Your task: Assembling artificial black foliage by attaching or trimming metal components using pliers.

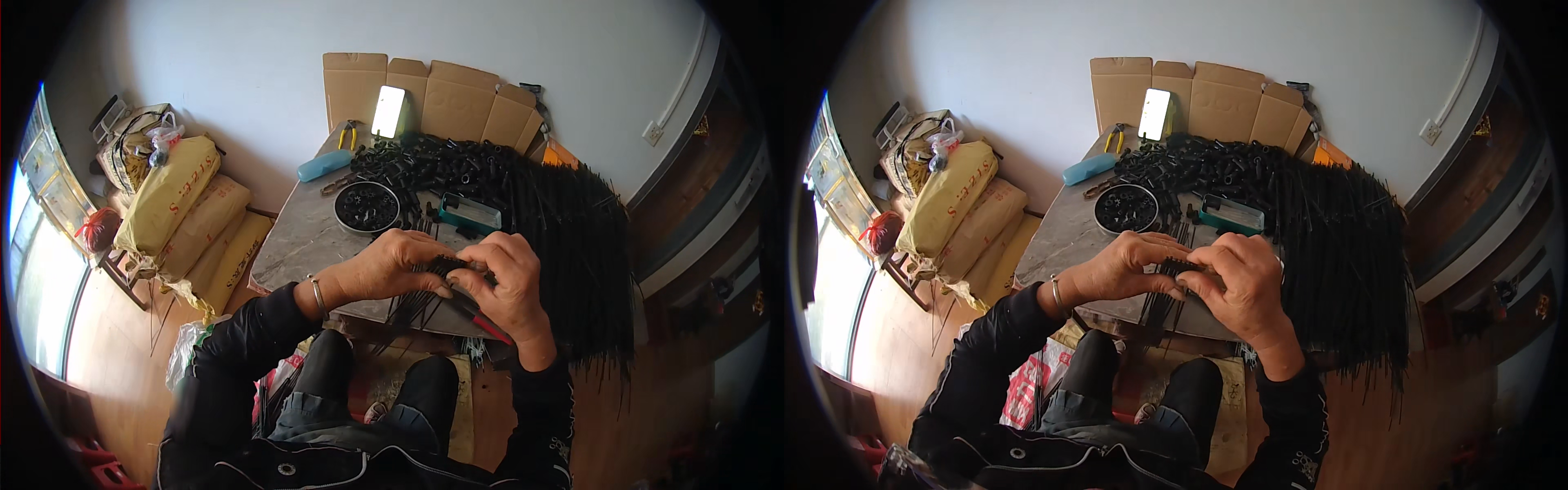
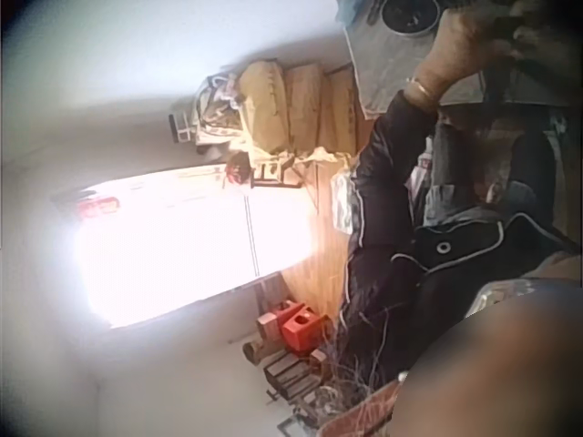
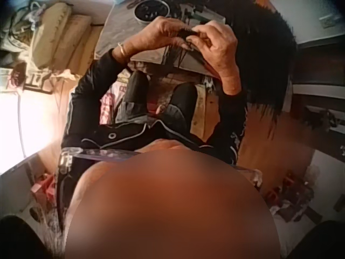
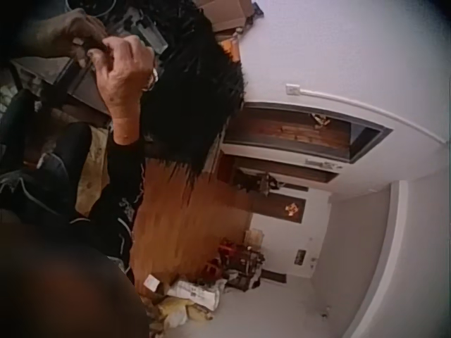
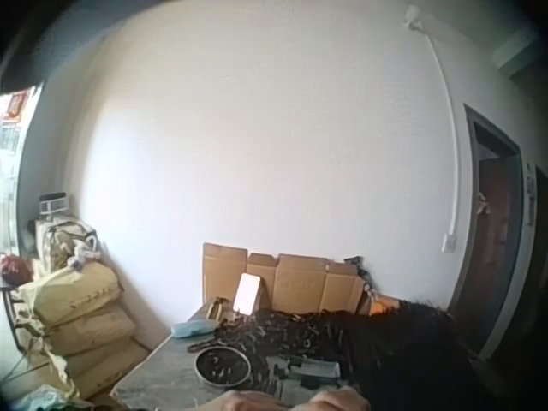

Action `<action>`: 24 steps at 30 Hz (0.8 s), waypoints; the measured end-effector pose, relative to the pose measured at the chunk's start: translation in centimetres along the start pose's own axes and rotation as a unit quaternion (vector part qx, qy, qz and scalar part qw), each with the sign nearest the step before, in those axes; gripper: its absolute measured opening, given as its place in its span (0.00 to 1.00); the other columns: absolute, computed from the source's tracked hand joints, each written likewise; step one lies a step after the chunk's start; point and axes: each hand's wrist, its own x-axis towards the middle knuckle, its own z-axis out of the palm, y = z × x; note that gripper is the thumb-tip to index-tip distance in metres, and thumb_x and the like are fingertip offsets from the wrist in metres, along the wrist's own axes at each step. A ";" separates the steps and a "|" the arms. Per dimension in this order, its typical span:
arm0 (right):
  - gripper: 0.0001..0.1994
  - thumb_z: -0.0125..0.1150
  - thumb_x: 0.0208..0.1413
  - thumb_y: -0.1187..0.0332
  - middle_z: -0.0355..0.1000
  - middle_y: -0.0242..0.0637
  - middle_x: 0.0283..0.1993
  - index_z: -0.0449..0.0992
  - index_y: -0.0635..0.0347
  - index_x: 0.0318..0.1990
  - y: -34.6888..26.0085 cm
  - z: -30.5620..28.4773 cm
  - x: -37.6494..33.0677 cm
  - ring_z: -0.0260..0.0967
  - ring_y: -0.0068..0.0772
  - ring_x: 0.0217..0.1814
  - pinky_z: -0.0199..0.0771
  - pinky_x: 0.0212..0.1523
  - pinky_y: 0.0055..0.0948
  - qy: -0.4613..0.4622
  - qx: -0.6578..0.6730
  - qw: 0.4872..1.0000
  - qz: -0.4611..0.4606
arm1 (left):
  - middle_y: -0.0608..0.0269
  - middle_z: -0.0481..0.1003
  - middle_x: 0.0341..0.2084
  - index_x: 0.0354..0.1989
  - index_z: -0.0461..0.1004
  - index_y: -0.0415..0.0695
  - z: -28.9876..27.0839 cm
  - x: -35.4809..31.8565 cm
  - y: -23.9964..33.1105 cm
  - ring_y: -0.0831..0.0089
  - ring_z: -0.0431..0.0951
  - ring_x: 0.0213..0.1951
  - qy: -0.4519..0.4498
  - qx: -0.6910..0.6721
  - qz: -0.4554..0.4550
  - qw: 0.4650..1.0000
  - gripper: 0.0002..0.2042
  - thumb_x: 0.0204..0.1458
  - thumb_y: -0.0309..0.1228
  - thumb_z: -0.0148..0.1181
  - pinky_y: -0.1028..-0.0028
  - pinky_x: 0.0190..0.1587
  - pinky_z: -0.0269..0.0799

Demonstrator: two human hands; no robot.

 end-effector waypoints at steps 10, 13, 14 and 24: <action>0.09 0.71 0.42 0.78 0.69 0.31 0.27 0.75 0.63 0.29 -0.6 1.6 -0.9 0.66 0.20 0.27 0.67 0.25 0.18 -0.019 0.153 0.978 0.139 | 0.54 0.78 0.29 0.42 0.79 0.42 -0.1 -0.9 -0.4 0.55 0.78 0.35 0.019 0.004 0.001 1.000 0.21 0.38 0.37 0.73 0.64 0.39 0.74; 0.09 0.72 0.41 0.76 0.69 0.30 0.26 0.75 0.61 0.28 -0.8 0.8 0.0 0.64 0.22 0.26 0.65 0.26 0.21 -0.020 0.062 0.995 0.071 | 0.53 0.79 0.37 0.44 0.78 0.39 -0.6 -0.8 -0.3 0.56 0.78 0.41 -0.015 0.018 -0.020 1.000 0.24 0.38 0.38 0.73 0.62 0.46 0.73; 0.09 0.73 0.40 0.75 0.69 0.29 0.25 0.75 0.59 0.27 -0.9 0.6 0.3 0.64 0.23 0.25 0.64 0.26 0.24 -0.018 0.033 0.998 0.041 | 0.53 0.79 0.37 0.44 0.78 0.39 -0.8 -0.8 -0.2 0.56 0.78 0.41 -0.015 0.018 -0.020 1.000 0.24 0.38 0.38 0.73 0.62 0.46 0.73; 0.12 0.75 0.37 0.69 0.69 0.28 0.24 0.75 0.56 0.28 -1.6 1.5 1.5 0.65 0.26 0.24 0.62 0.25 0.28 0.005 -0.004 1.000 -0.010 | 0.53 0.79 0.37 0.42 0.78 0.39 -0.8 -1.0 -0.9 0.56 0.78 0.41 -0.051 0.022 -0.002 0.998 0.22 0.42 0.41 0.70 0.61 0.51 0.70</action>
